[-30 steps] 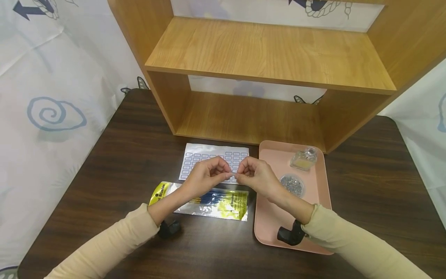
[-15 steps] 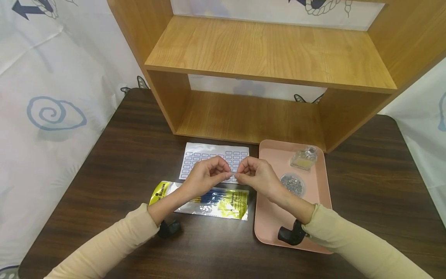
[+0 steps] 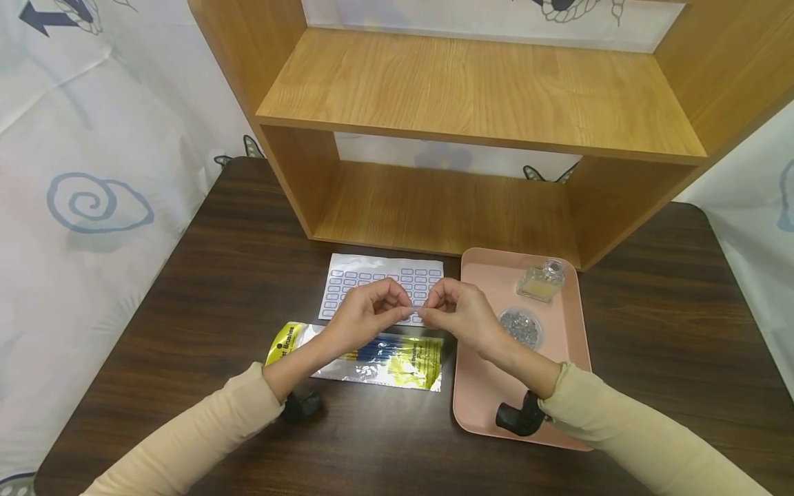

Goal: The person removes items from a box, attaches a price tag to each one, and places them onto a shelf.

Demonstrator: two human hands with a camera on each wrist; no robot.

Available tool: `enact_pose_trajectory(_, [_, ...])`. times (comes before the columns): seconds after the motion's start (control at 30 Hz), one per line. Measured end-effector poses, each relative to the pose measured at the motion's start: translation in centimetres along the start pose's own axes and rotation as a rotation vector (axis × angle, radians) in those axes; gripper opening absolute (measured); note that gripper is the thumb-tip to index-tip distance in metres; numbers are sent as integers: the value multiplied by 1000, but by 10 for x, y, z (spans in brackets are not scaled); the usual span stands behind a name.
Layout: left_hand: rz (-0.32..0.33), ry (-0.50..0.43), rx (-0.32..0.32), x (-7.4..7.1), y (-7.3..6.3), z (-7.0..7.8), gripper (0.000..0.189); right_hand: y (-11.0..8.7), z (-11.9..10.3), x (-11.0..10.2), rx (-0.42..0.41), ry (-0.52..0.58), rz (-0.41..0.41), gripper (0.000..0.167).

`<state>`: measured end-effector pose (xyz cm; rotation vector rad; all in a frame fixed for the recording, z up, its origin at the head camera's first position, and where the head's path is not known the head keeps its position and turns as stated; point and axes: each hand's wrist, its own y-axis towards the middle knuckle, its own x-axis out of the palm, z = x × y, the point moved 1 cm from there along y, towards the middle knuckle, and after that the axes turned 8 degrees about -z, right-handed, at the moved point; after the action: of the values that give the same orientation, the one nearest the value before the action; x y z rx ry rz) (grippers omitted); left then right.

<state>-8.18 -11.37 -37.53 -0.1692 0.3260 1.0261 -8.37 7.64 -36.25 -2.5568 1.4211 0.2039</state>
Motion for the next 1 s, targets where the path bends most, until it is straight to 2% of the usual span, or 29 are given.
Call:
enact_pose_trajectory(0.17, [-8,-7,-28,-1,-1,1,6,0,1,-1,14,57,-31,15])
enact_pose_trajectory(0.57, [-30,32,-73,-2,0,0,7,2,1,-2,54,60,-81,10])
enact_pose_trajectory(0.8, [-45,19,-109,-2,-1,-2,10,4,2,-2,69,63,-98,10])
enact_pose_trajectory(1.0, [-43,15,-134,-3,-2,0,10,6,2,-2,81,127,-97,13])
